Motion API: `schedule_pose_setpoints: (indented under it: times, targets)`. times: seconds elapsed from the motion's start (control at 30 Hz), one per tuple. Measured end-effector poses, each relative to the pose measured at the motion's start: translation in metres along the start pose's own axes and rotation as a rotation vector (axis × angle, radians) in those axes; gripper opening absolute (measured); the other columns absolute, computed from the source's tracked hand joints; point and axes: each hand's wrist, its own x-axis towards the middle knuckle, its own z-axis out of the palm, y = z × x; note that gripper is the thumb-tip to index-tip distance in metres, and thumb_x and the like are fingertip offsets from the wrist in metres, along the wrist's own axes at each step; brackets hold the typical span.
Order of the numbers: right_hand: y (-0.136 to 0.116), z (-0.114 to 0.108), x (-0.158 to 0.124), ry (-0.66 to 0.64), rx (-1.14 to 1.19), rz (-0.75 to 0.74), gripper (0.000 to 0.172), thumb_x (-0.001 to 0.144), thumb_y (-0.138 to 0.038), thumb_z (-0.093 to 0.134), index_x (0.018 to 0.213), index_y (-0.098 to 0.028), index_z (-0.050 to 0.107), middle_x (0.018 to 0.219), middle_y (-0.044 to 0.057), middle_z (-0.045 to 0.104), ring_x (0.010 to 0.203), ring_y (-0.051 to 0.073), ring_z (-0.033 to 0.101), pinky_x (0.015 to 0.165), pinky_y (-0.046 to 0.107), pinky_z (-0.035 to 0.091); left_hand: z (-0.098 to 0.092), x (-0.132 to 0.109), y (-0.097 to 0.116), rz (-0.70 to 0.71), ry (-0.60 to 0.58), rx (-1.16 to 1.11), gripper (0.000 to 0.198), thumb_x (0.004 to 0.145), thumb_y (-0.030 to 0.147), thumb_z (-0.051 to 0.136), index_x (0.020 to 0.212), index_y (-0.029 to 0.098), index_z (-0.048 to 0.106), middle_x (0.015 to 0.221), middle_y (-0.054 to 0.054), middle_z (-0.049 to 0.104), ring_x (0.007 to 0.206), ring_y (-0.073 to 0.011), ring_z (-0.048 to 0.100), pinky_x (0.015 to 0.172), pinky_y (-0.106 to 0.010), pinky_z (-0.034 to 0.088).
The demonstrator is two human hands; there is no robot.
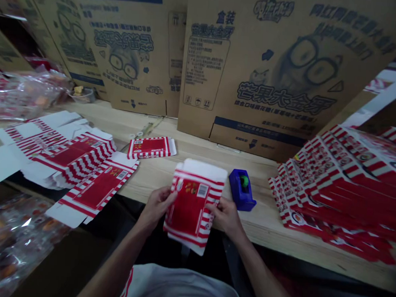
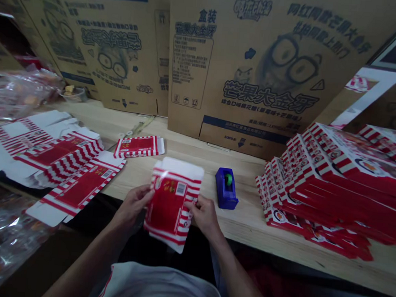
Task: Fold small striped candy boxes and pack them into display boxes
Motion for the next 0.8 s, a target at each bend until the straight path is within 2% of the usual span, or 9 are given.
schedule_pose_setpoints:
  times: [0.07,0.13,0.23,0.3,0.37,0.47,0.53,0.67,0.8]
  targets:
    - [0.000,-0.007,0.008,0.050,0.019,-0.007,0.018,0.077,-0.037,0.068,0.082,-0.020,0.071,0.078,0.002,0.073,0.068,0.020,0.065,0.062,0.029,0.050,-0.002,-0.005,-0.008,-0.066,-0.118,-0.053,0.038,0.066,0.050,0.077,0.066,0.014,0.068,0.062,-0.003,0.068,0.055,-0.0144,0.062,0.056,-0.024,0.050]
    - [0.000,-0.010,0.014,0.074,-0.031,-0.024,0.017,0.078,-0.037,0.067,0.082,-0.020,0.071,0.080,0.002,0.073,0.071,0.020,0.066,0.064,0.029,0.050,-0.003,-0.012,-0.015,-0.149,-0.158,-0.128,0.039,0.067,0.051,0.077,0.067,0.013,0.068,0.059,-0.004,0.067,0.051,-0.0148,0.062,0.054,-0.025,0.050]
    - [0.002,-0.009,0.016,0.086,-0.019,-0.012,0.019,0.075,-0.038,0.070,0.079,-0.020,0.071,0.078,0.002,0.073,0.071,0.020,0.065,0.065,0.029,0.050,-0.003,-0.018,-0.019,-0.154,-0.198,-0.215,0.039,0.072,0.048,0.075,0.088,0.013,0.072,0.076,-0.008,0.073,0.064,-0.0197,0.068,0.064,-0.031,0.055]
    - [0.007,-0.006,0.009,0.025,0.131,0.065,0.024,0.071,-0.041,0.074,0.081,-0.019,0.071,0.077,0.002,0.073,0.067,0.020,0.065,0.062,0.029,0.050,-0.003,-0.017,-0.015,-0.050,-0.216,-0.224,0.045,0.075,0.042,0.074,0.112,0.017,0.067,0.100,-0.010,0.074,0.083,-0.0227,0.071,0.075,-0.033,0.056]
    - [0.014,0.000,-0.004,-0.102,0.273,0.180,0.028,0.069,-0.043,0.076,0.081,-0.018,0.070,0.073,0.002,0.072,0.063,0.019,0.065,0.060,0.030,0.051,-0.004,-0.013,-0.011,0.053,-0.191,-0.251,0.057,0.079,0.038,0.072,0.131,0.023,0.055,0.120,-0.010,0.067,0.100,-0.0246,0.068,0.083,-0.035,0.056]
    - [0.023,0.008,-0.026,-0.242,0.375,0.278,0.031,0.071,-0.042,0.076,0.088,-0.018,0.067,0.077,0.003,0.073,0.067,0.020,0.068,0.066,0.032,0.054,-0.003,-0.006,-0.015,0.098,-0.146,-0.296,0.065,0.080,0.034,0.071,0.140,0.022,0.046,0.127,-0.013,0.063,0.107,-0.0270,0.066,0.088,-0.037,0.055]
    - [0.028,0.010,-0.035,-0.173,0.399,0.235,0.038,0.071,-0.039,0.078,0.100,-0.021,0.062,0.088,0.003,0.073,0.077,0.021,0.070,0.073,0.034,0.055,-0.002,-0.005,-0.024,0.099,-0.127,-0.292,0.067,0.079,0.031,0.072,0.140,0.020,0.047,0.128,-0.014,0.063,0.109,-0.0272,0.065,0.092,-0.038,0.054]
    - [0.034,0.004,-0.033,0.112,0.313,0.117,0.056,0.070,-0.037,0.080,0.118,-0.026,0.053,0.104,0.004,0.070,0.082,0.019,0.070,0.072,0.031,0.057,-0.002,-0.011,-0.043,0.092,-0.146,-0.285,0.069,0.077,0.028,0.074,0.140,0.022,0.047,0.138,-0.013,0.055,0.118,-0.0262,0.059,0.101,-0.038,0.049]
    - [0.041,-0.005,-0.024,0.073,0.150,0.056,0.044,0.077,-0.040,0.073,0.116,-0.022,0.065,0.105,0.007,0.069,0.087,0.020,0.067,0.078,0.034,0.055,-0.007,-0.016,-0.045,0.026,-0.232,-0.281,0.066,0.076,0.027,0.075,0.136,0.026,0.049,0.141,-0.012,0.052,0.111,-0.0251,0.062,0.092,-0.036,0.053]
